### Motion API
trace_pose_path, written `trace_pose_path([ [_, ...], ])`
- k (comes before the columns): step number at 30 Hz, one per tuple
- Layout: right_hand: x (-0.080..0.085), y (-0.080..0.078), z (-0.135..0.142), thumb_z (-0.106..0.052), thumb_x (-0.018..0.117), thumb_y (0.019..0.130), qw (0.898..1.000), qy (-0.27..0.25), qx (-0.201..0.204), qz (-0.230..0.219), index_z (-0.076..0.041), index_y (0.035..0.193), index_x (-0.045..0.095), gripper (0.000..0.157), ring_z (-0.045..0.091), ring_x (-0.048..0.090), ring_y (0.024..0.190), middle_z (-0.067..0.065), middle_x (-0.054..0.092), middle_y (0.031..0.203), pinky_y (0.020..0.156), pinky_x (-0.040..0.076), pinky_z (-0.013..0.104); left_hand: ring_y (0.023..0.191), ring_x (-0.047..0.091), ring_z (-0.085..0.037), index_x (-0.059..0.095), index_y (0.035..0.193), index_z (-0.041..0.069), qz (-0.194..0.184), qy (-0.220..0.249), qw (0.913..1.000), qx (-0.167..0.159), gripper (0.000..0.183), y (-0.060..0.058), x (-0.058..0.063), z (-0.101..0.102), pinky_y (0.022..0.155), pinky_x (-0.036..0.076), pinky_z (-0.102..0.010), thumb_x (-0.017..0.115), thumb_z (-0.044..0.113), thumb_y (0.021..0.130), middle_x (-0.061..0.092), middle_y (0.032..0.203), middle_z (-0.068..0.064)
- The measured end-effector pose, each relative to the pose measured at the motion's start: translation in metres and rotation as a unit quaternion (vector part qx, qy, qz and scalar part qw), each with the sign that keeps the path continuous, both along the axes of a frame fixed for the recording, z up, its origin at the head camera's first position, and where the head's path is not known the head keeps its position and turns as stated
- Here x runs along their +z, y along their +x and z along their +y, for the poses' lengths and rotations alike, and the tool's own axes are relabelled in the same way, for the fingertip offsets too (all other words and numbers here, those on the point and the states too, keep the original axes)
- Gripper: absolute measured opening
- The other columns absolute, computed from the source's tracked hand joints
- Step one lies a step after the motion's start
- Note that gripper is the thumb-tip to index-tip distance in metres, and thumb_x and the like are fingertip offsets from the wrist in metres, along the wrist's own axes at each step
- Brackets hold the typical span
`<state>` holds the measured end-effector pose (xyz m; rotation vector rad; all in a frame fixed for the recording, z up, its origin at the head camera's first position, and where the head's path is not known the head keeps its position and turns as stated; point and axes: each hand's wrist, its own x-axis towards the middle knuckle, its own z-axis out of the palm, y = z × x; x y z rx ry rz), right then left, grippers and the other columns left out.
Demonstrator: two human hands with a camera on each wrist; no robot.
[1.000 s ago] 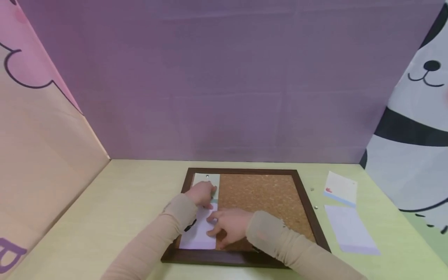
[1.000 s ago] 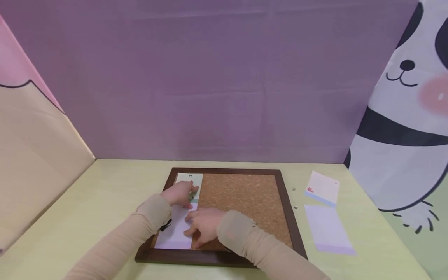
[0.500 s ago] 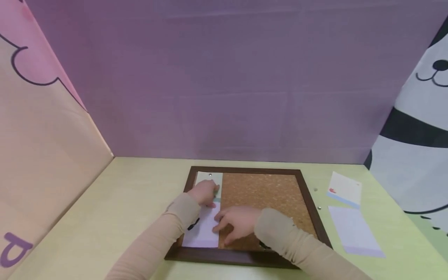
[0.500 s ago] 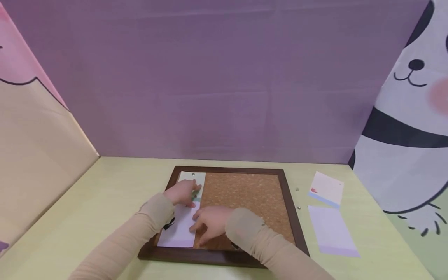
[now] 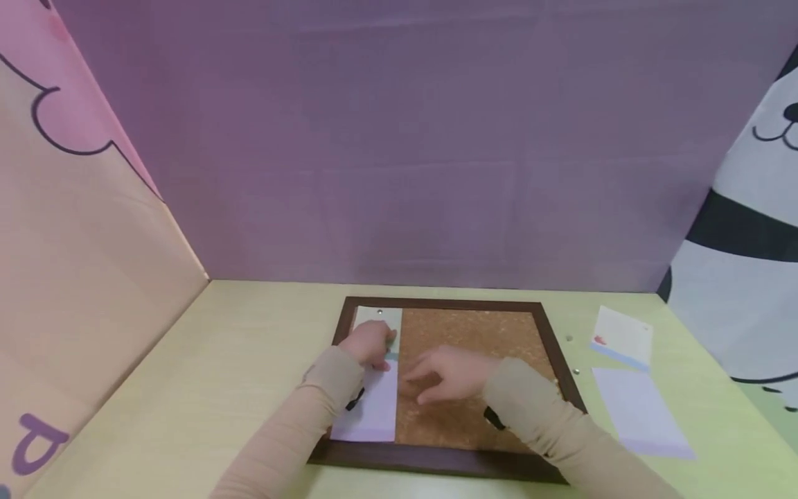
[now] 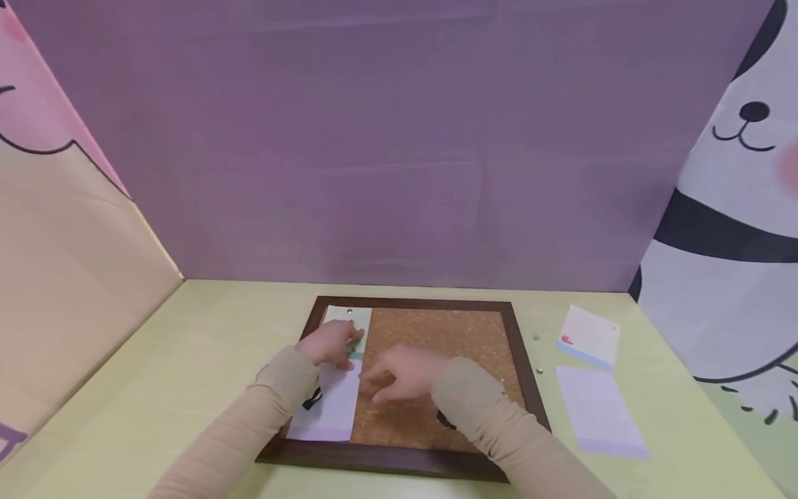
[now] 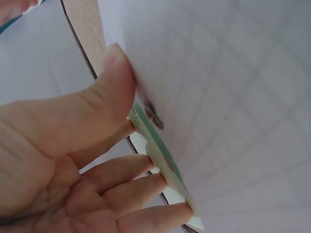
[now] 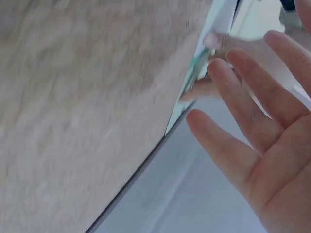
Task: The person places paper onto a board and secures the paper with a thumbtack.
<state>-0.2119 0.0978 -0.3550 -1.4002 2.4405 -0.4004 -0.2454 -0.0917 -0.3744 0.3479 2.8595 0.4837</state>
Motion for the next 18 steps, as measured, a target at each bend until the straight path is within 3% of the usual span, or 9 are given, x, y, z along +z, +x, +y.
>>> trace_pose_path([
  [6, 0.008, -0.008, 0.025, -0.022, 0.064, 0.09, 0.999, -0.01, -0.038, -0.017, -0.008, 0.128, 0.058, 0.041, 0.032, 0.051, 0.124, 0.013, 0.058, 0.132, 0.104, 0.041, 0.046, 0.114, 0.057, -0.029, 0.058, 0.126, 0.002, 0.001, -0.004, 1.0, -0.004, 0.062, 0.001, -0.001, 0.002, 0.103, 0.042, -0.037, 0.082, 0.008, 0.069, 0.063, 0.12, -0.012],
  [10, 0.014, -0.01, 0.046, -0.025, 0.064, 0.09, 0.994, -0.012, -0.097, -0.047, -0.01, 0.131, 0.056, 0.044, 0.033, 0.05, 0.125, 0.012, 0.055, 0.135, 0.102, 0.042, 0.05, 0.121, 0.053, -0.029, 0.057, 0.128, 0.003, -0.007, -0.001, 1.0, 0.001, 0.062, 0.002, -0.001, 0.002, 0.105, 0.04, -0.037, 0.081, 0.007, 0.071, 0.06, 0.128, -0.012],
  [18, 0.028, -0.022, 0.097, -0.029, 0.064, 0.089, 0.985, -0.003, -0.17, -0.01, -0.004, 0.121, 0.063, 0.04, 0.038, 0.056, 0.114, 0.018, 0.06, 0.126, 0.091, 0.048, 0.05, 0.123, 0.051, -0.03, 0.055, 0.129, 0.003, -0.011, 0.007, 0.9999, 0.008, 0.062, 0.004, 0.0, 0.001, 0.107, 0.038, -0.038, 0.08, 0.006, 0.072, 0.058, 0.13, -0.012],
])
